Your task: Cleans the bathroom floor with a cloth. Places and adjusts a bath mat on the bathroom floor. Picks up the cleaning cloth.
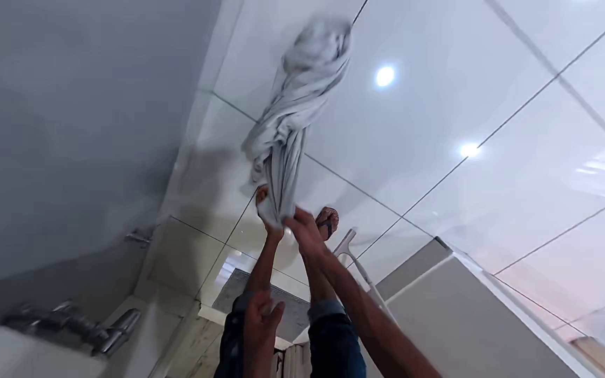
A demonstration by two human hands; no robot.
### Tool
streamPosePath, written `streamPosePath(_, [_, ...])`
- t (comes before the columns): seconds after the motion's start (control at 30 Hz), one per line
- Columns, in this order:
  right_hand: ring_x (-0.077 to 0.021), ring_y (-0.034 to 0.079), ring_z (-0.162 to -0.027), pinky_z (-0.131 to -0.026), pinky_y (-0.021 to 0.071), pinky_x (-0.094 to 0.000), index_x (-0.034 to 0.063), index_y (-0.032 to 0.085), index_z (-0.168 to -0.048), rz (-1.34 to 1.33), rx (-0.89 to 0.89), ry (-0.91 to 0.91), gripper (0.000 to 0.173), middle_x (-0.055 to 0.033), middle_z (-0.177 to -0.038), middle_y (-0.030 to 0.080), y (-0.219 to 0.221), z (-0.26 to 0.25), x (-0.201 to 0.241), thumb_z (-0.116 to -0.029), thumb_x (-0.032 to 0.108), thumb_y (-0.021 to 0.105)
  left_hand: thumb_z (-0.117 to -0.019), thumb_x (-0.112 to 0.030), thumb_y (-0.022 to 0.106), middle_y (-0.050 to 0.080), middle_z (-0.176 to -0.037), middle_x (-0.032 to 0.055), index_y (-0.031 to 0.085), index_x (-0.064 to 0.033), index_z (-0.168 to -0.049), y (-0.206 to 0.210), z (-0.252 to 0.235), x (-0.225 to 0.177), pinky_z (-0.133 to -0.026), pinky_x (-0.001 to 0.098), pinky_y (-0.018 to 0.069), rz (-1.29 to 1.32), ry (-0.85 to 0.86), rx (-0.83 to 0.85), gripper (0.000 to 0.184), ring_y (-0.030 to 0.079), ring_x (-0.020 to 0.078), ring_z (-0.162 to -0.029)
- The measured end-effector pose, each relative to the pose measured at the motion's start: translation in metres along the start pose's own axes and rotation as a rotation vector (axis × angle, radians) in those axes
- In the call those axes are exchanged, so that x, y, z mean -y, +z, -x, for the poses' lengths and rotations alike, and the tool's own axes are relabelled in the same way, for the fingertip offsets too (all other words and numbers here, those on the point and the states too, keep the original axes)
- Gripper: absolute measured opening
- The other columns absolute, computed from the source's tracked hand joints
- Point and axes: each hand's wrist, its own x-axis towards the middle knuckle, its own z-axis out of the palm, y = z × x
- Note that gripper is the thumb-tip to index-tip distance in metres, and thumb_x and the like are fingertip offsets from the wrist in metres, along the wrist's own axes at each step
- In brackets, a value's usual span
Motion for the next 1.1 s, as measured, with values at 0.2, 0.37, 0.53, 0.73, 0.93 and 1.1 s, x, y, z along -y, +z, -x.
streamPosePath(0.2, [-0.0020, 0.068, -0.092, -0.085, 0.0576, -0.0277, 0.0033, 0.070, -0.103, -0.126, 0.590, -0.215, 0.016, 0.0029, -0.096, 0.073, -0.008, 0.282, 0.179, -0.0929, 0.015, 0.064, -0.1064, -0.026, 0.043, 0.040, -0.155, 0.0317, 0.036, 0.0131, -0.151, -0.016, 0.071, -0.096, -0.122, 0.0495, 0.0327, -0.318, 0.832, 0.009, 0.059, 0.040, 0.0374, -0.146])
streamPosePath(0.37, [0.0047, 0.067, -0.089, -0.078, 0.0575, -0.0215, 0.0234, 0.073, -0.099, 0.025, 0.140, -0.669, 0.013, 0.0161, -0.094, 0.073, -0.015, 0.394, 0.297, -0.0926, 0.033, 0.068, -0.0937, -0.005, 0.055, 0.071, -0.122, 0.0145, 0.072, -0.0059, -0.124, -0.025, 0.168, -0.180, -0.105, 0.0571, 0.0480, -0.597, 1.073, 0.141, 0.034, 0.065, 0.0323, -0.118])
streamPosePath(0.53, [0.0030, 0.066, -0.087, -0.077, 0.0582, -0.0214, 0.0297, 0.074, -0.109, -0.037, -0.004, -1.009, 0.015, 0.0149, -0.097, 0.072, -0.018, 0.512, 0.401, -0.0956, 0.034, 0.068, -0.0828, -0.014, 0.083, 0.070, -0.108, 0.0207, 0.072, 0.0012, -0.108, -0.086, 0.266, -0.255, -0.098, 0.0600, 0.0495, -0.772, 1.135, 0.371, 0.031, 0.065, 0.0371, -0.108])
streamPosePath(0.73, [-0.0114, 0.068, -0.101, -0.088, 0.0599, -0.0362, 0.0189, 0.053, -0.123, -0.270, -0.341, -1.299, 0.024, 0.0036, -0.108, 0.067, -0.013, 0.624, 0.473, -0.1025, 0.014, 0.043, -0.0901, -0.010, 0.077, 0.073, -0.100, 0.0199, 0.070, 0.0024, -0.113, -0.117, 0.364, -0.337, -0.089, 0.0560, 0.0563, -0.804, 1.283, 0.359, 0.027, 0.071, 0.0315, -0.094])
streamPosePath(0.93, [-0.0113, 0.066, -0.110, -0.095, 0.0578, -0.0346, 0.0158, 0.043, -0.138, 0.086, -0.418, -1.287, 0.044, 0.0037, -0.120, 0.064, -0.040, 0.677, 0.481, -0.1027, 0.036, 0.060, -0.0878, -0.049, 0.076, 0.067, -0.086, 0.0199, 0.064, -0.0002, -0.108, -0.164, 0.551, -0.419, -0.067, 0.0582, 0.0502, -0.760, 1.823, -0.084, 0.055, 0.065, 0.0347, -0.076])
streamPosePath(1.1, [-0.0103, 0.061, -0.119, -0.097, 0.0580, -0.0326, 0.0094, 0.029, -0.149, 0.566, -0.296, -1.195, 0.107, -0.0007, -0.133, 0.058, 0.020, 0.684, 0.487, -0.0727, 0.058, 0.087, -0.0858, -0.032, 0.082, 0.068, -0.075, -0.0115, 0.070, -0.0177, -0.081, -0.155, 0.663, -0.433, -0.067, 0.0180, 0.0575, -0.184, 1.842, 0.297, 0.019, 0.066, -0.0033, -0.073])
